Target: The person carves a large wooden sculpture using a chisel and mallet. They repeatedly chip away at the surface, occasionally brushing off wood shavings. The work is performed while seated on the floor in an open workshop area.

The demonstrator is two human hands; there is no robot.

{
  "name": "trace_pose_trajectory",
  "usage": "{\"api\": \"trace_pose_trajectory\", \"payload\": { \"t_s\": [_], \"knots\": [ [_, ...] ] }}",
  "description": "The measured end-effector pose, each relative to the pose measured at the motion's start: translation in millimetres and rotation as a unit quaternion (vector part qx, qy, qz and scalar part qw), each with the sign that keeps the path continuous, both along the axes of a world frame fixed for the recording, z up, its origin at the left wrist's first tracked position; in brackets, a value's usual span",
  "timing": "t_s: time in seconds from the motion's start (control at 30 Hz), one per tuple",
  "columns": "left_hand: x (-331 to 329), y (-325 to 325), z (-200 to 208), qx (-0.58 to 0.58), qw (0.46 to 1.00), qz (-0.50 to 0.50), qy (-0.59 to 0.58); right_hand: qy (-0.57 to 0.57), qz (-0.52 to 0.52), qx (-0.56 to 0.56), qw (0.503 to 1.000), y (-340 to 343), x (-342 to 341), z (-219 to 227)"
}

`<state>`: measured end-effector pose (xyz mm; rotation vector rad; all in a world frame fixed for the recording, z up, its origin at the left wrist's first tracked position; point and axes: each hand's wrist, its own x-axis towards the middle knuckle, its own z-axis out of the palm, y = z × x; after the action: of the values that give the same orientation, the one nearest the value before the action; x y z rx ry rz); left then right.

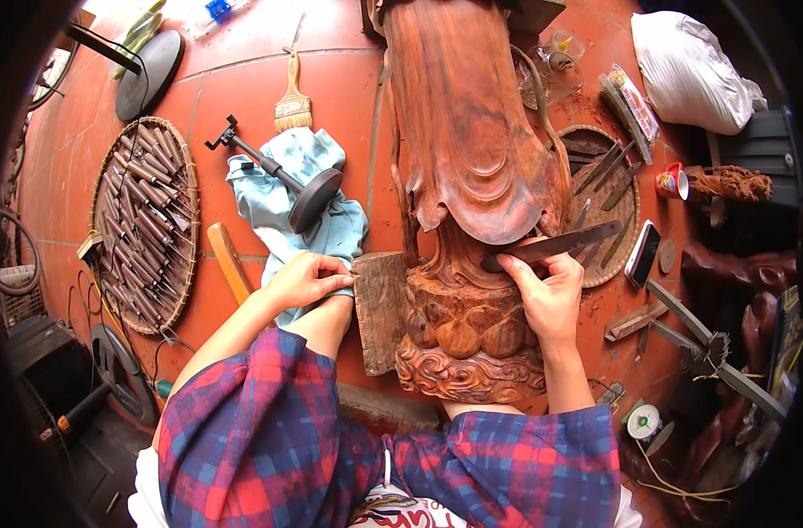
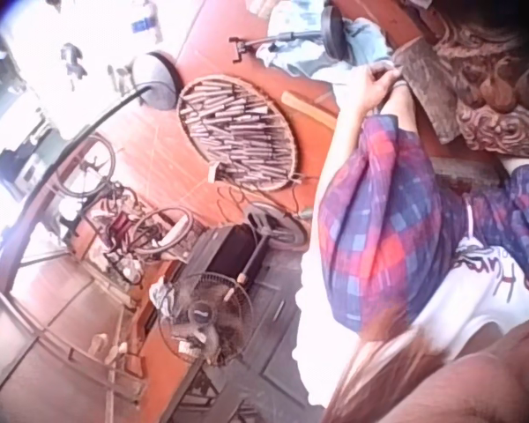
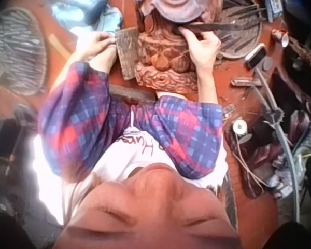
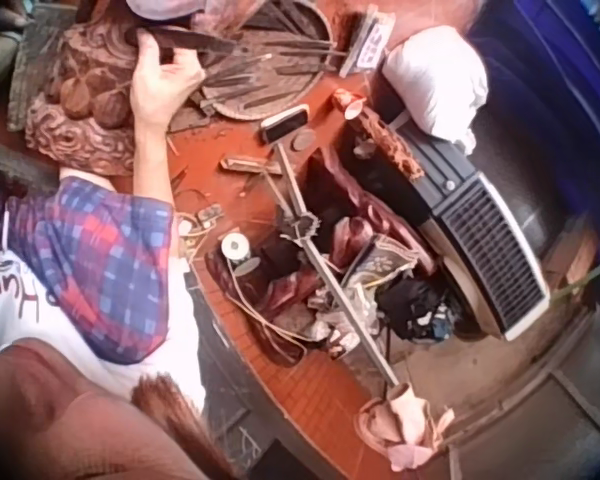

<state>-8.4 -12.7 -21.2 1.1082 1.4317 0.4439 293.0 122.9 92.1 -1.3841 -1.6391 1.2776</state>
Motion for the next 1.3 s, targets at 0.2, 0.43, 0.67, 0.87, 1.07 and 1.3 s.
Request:
{"api": "trace_pose_trajectory", "payload": {
  "t_s": [0.2, 0.43, 0.67, 0.87, 1.07, 1.3],
  "knots": [
    [-1.1, -2.0, -1.3, 0.024, 1.0, -0.01, 0.005, -0.013, 0.015, 0.074, 0.997, -3.1, -3.2, 2.0],
    [-1.9, 5.4, 13.2, -0.028, 0.998, -0.035, 0.037, -0.022, 0.015, 0.023, 0.999, 1.2, -1.7, 2.5],
    [-3.6, -3.4, -6.6, 0.056, 0.998, -0.008, -0.006, -0.026, 0.046, 0.042, 0.998, -0.7, -2.4, 6.3],
    [-0.8, -2.8, -2.4, 0.036, 0.999, -0.001, 0.003, -0.035, 0.002, 0.074, 0.997, -0.6, -3.4, -2.5],
    [-0.6, -5.0, -2.7, 0.076, 0.997, -0.006, 0.023, -0.052, 0.036, -0.058, 0.996, 5.7, 3.4, 3.7],
    [2.4, -3.0, 1.9, 0.038, 0.999, -0.008, 0.028, -0.011, 0.031, 0.014, 0.999, 0.2, 1.1, -1.0]
  ]
}}
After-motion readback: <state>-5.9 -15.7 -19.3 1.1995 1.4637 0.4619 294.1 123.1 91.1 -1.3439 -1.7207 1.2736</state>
